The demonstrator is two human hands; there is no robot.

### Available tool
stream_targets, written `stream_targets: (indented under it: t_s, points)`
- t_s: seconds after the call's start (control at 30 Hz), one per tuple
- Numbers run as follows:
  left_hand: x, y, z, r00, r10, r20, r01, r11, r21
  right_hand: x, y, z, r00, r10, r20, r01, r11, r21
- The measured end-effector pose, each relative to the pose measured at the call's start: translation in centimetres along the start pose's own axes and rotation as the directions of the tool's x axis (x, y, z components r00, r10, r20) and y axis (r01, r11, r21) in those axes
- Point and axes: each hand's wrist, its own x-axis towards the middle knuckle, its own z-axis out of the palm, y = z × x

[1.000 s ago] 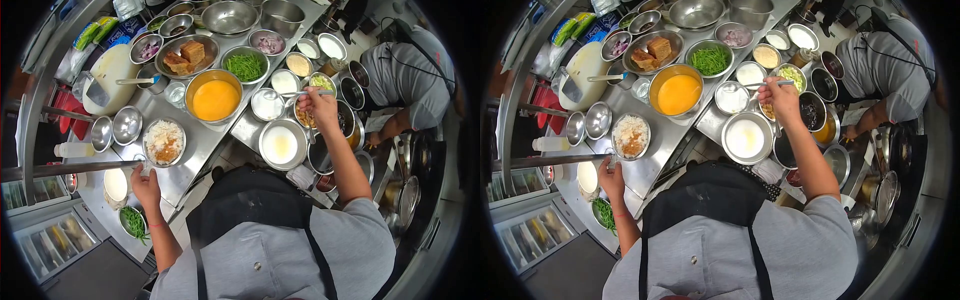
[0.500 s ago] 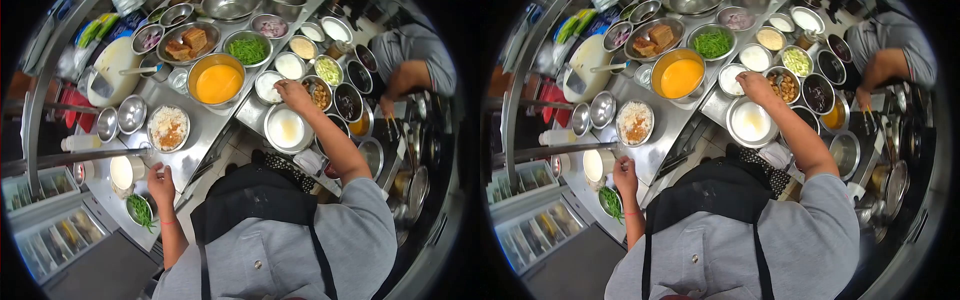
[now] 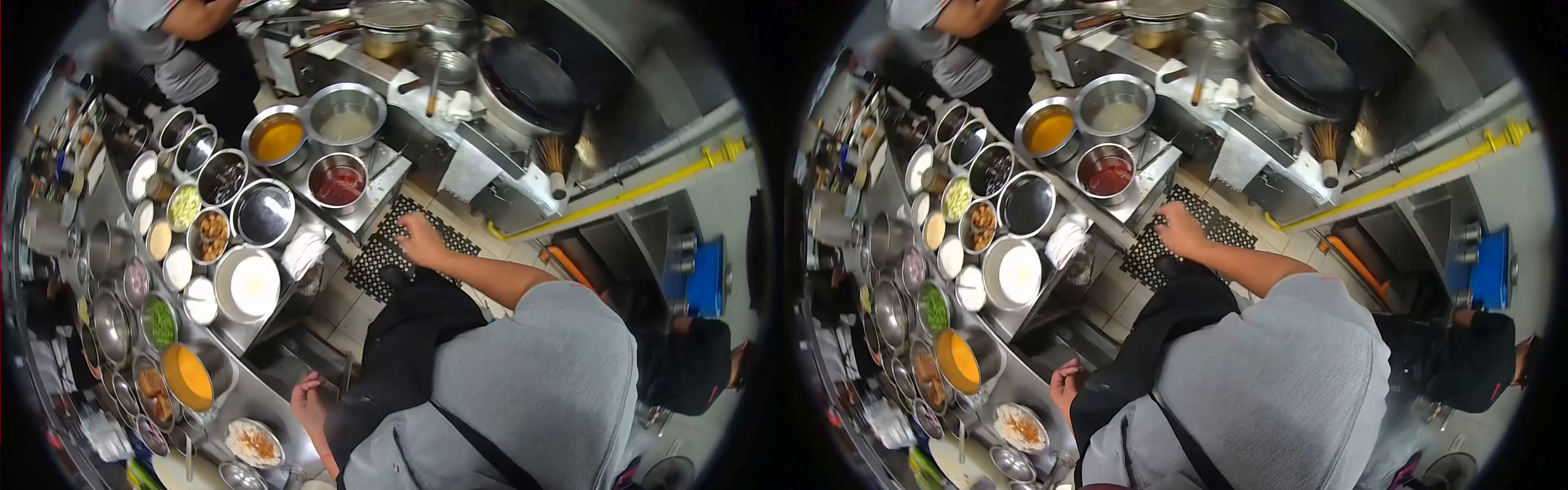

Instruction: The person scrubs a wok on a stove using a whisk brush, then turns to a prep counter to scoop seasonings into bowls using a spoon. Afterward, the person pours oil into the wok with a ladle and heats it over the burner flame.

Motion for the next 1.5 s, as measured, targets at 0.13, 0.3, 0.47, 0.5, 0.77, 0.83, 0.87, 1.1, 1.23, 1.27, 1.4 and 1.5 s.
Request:
stream_targets:
  t_s: [0.13, 0.3, 0.47, 0.5, 0.77, 0.83, 0.87, 1.1, 1.23, 1.27, 1.4, 1.5]
  points:
    - [1.3, 1.0, 1.6, 0.992, -0.037, 0.121, 0.016, 0.984, 0.175, -3.7, 15.0, -6.1, 0.867, 0.494, 0.063, -0.398, 0.764, -0.508]
    - [3.4, 2.6, 12.1, 0.964, -0.229, 0.131, 0.086, 0.742, 0.665, 0.6, 22.5, -12.7, 0.927, 0.368, -0.078, -0.371, 0.860, -0.351]
    - [5.7, 7.9, 28.3, 0.917, -0.245, 0.314, -0.111, 0.600, 0.792, 2.8, 25.3, -13.7, 0.884, 0.421, 0.204, -0.459, 0.864, 0.207]
    - [6.7, 6.4, 29.8, 0.902, -0.257, 0.347, -0.083, 0.686, 0.723, 4.0, 23.3, -14.8, 0.811, 0.472, 0.345, -0.574, 0.755, 0.316]
    - [9.0, 16.8, 47.8, 0.748, 0.048, 0.662, -0.555, 0.592, 0.584, 26.4, 21.1, -9.6, 0.712, 0.298, 0.635, -0.587, -0.242, 0.772]
    - [10.8, 18.8, 48.4, 0.767, -0.116, 0.631, -0.432, 0.633, 0.642, 29.0, 19.0, -11.3, 0.688, 0.332, 0.646, -0.531, -0.377, 0.759]
    - [11.2, 21.1, 49.3, 0.767, -0.112, 0.631, -0.423, 0.651, 0.630, 29.8, 18.8, -11.8, 0.686, 0.333, 0.647, -0.563, -0.321, 0.761]
    - [26.6, 31.4, 54.4, 0.537, 0.457, 0.709, -0.842, 0.231, 0.488, 37.0, 23.7, -18.8, 0.650, 0.709, 0.272, -0.534, 0.173, 0.828]
    - [43.1, 37.5, 59.9, 0.203, 0.645, 0.737, -0.871, -0.224, 0.436, 33.7, 21.2, -22.1, 0.676, 0.719, 0.162, -0.608, 0.421, 0.673]
    - [45.6, 39.4, 61.7, 0.458, 0.524, 0.718, -0.761, -0.187, 0.621, 32.5, 19.6, -23.6, 0.695, 0.709, 0.120, -0.603, 0.484, 0.634]
    - [56.3, 39.2, 65.8, 0.637, 0.330, 0.697, -0.513, -0.494, 0.703, 27.0, 15.7, -28.6, 0.746, 0.664, 0.048, -0.490, 0.498, 0.715]
    - [59.3, 38.7, 67.2, 0.764, 0.190, 0.617, -0.582, -0.210, 0.786, 23.3, 18.1, -31.1, 0.741, 0.668, 0.068, -0.505, 0.487, 0.713]
